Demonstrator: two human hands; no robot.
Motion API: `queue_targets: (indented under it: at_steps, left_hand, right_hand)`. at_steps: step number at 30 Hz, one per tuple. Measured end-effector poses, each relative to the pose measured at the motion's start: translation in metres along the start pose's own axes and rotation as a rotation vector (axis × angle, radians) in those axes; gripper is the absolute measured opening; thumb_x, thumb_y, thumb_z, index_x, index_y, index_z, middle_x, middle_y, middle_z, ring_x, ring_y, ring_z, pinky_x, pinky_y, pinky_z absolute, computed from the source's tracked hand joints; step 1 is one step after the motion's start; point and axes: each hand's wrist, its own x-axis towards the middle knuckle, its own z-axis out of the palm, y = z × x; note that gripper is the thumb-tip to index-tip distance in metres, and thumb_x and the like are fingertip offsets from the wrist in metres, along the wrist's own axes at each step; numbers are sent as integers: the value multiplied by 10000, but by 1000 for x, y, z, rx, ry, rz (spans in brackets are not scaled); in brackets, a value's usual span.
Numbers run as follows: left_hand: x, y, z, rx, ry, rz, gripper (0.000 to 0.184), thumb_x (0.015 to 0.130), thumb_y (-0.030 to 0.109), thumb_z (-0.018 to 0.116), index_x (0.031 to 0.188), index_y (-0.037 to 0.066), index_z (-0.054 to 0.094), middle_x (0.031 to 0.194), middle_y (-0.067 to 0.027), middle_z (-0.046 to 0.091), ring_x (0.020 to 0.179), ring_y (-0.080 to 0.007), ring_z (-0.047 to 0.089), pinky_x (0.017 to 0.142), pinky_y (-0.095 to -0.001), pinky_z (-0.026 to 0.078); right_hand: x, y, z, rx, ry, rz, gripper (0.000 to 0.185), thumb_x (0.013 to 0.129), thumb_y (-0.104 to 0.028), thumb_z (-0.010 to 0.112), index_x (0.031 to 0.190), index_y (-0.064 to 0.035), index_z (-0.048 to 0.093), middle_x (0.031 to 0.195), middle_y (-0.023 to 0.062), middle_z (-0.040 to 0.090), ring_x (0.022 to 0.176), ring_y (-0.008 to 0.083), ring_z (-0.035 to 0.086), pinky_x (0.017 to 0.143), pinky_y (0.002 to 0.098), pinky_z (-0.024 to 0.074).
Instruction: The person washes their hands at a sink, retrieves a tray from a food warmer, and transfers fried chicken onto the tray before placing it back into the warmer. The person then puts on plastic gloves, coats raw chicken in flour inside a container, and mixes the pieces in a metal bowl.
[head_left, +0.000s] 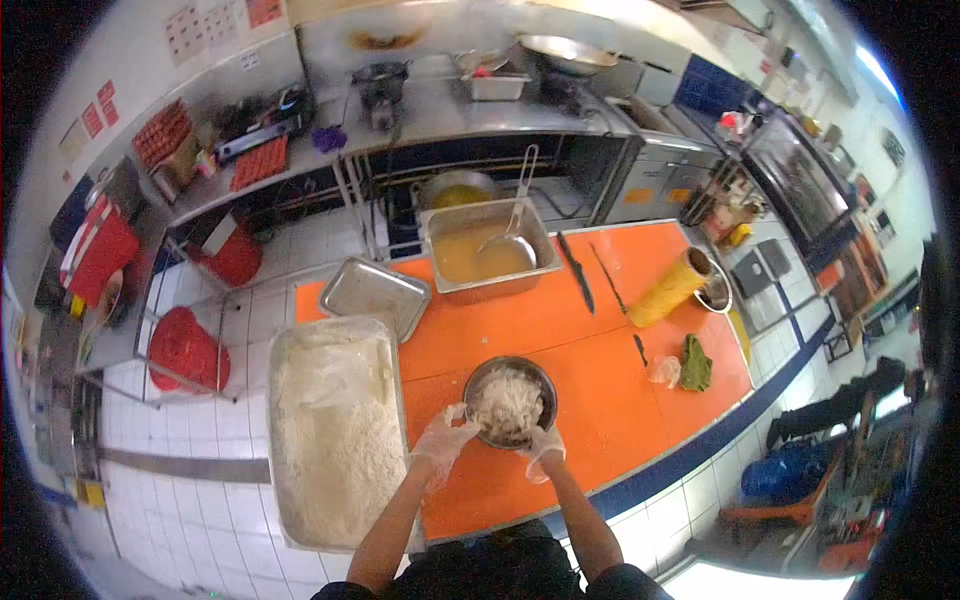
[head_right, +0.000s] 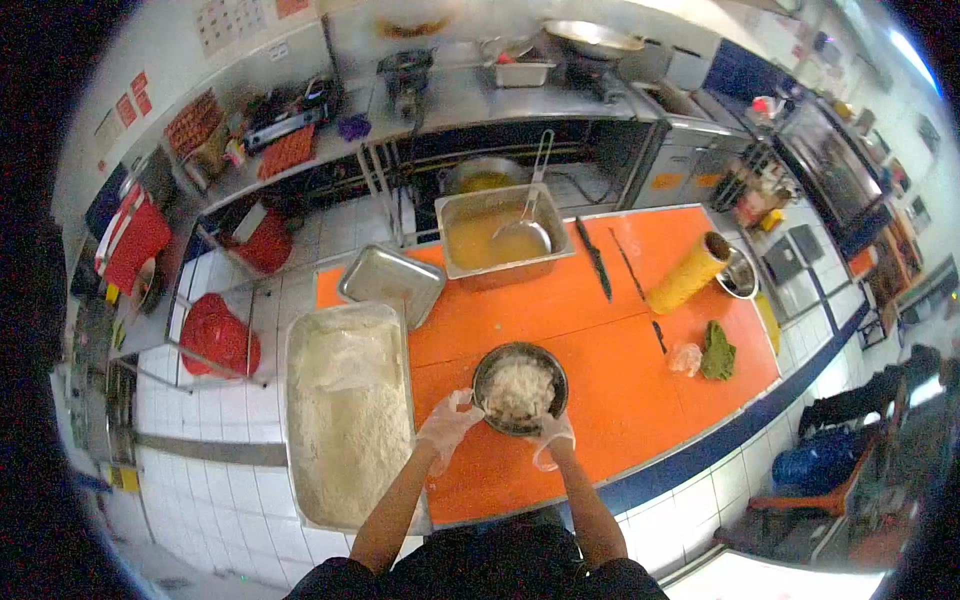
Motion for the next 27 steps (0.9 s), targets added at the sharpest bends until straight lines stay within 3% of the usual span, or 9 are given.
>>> queue_targets:
  at_steps: [2,4,6,10,14,20,23,24,27]
  left_hand:
    - [17,9,11,-84,42,-82,670,869,307,642,1427,24,405,1264,-136,584,994,-190,588,871,-327,475]
    - [33,14,13,-169,95,-149,646,887,274,638,1424,10,395,1321,-146,540,1132,-213,560,958,-342,454]
    - [44,15,11,-345,101,-161,663,884,259,626,1449,28,367,1040,-60,616,824,-131,539,822,-291,458]
    - [97,14,-3,-809,196,-40,627,898,250,628,1431,37,375,956,-15,580,776,-123,499,859,-280,424]
    - [162,59,-25,-859,296,90,571,896,198,633,1393,55,392,894,6,570,709,-114,483,792,-262,436]
    - [265,86,-35,-1129,444,210,284,900,139,620,1129,19,504,843,-49,554,714,-131,579,678,-270,561]
    - [261,94,-27,-1178,487,175,148,905,101,596,956,25,480,840,-64,553,728,-160,601,717,-292,597]
    - [261,92,-23,-1176,494,163,148,905,101,596,956,25,480,840,-64,553,728,-160,601,717,-292,597]
    - [251,82,6,-1221,424,207,164,909,82,593,855,48,442,837,-67,555,749,-170,615,737,-302,600]
  right_hand:
    - [33,-10,-27,-636,-86,-175,372,873,-141,603,1227,-78,507,1072,115,633,839,273,653,600,383,547]
    - [32,-74,-6,-286,-144,-178,321,880,-189,608,1164,-50,553,1023,107,656,865,261,643,664,364,536]
    - [41,-127,2,-249,-39,6,324,868,-135,615,1171,-35,560,1040,110,652,882,268,648,699,408,542]
    - [78,-247,-4,-564,-59,54,367,882,-94,582,1240,-51,519,1083,130,635,867,292,661,686,495,540]
    - [113,-376,55,-203,-132,101,328,879,-196,593,1175,-64,541,1056,101,637,866,249,645,681,405,547]
    - [227,-403,109,-472,-91,-24,338,908,-185,552,1218,-55,526,1076,100,636,852,237,638,664,388,543]
    - [353,-341,77,-1156,-250,-341,421,894,-177,573,1287,-44,502,1113,98,636,897,230,637,699,372,535]
    - [362,-334,79,-1051,-216,-416,440,891,-179,580,1301,-48,490,1116,95,636,907,231,632,714,373,528]
    - [331,-344,87,-965,-185,-142,505,884,-178,588,1354,-63,444,1125,89,635,921,237,621,711,385,520]
